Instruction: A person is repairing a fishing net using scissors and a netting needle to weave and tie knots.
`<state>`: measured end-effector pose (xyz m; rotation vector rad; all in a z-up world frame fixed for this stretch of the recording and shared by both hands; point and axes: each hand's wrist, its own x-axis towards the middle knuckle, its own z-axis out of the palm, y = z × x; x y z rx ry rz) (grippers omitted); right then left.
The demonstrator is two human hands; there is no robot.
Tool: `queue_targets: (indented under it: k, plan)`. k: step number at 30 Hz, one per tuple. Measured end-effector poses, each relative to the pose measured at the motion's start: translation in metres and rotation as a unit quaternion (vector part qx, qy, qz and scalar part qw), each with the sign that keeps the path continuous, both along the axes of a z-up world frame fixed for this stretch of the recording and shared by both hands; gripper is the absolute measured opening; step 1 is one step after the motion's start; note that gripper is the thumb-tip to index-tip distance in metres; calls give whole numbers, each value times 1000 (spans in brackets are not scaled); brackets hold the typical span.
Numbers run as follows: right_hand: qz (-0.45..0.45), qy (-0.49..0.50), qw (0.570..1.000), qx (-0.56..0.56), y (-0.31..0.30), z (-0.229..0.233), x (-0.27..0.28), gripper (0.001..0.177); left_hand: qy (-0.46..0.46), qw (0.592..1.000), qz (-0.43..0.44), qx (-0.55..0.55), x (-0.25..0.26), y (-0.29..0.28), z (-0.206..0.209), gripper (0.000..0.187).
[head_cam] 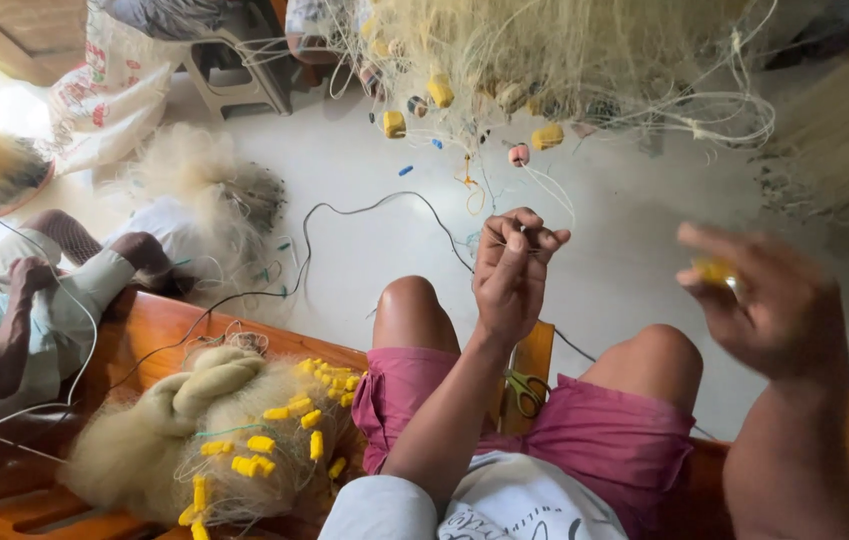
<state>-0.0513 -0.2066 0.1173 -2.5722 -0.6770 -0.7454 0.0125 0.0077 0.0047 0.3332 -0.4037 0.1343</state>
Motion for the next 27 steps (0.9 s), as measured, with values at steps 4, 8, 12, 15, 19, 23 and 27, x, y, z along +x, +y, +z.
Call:
queue_targets:
  k: [4, 8, 12, 15, 19, 23, 27]
  plan:
    - [-2, -2, 997, -82, -1, 13, 36, 46, 52, 998, 25, 27, -2, -2, -3, 17]
    - [-3, -123, 974, -190, -2, 13, 60, 25, 75, 995, 41, 50, -3, -5, -12, 17]
    - [-10, -135, 964, -229, 19, 26, 64, 21, 72, 994, 43, 70, -4, -4, -19, 21]
    - [4, -167, 954, -248, 29, 30, 71, 16, 58, 995, 39, 69, -8, -1, -17, 19]
    - [61, -132, 962, -232, 35, 31, 83, 19, 38, 999, 9, 30, -11, 2, -17, 19]
    - [164, -28, 974, -153, 38, 25, 96, 17, 47, 995, -76, -54, -11, 6, -15, 17]
    - [272, -36, 959, -74, 46, -3, 90, 31, 44, 992, -108, -42, -9, 2, -21, 17]
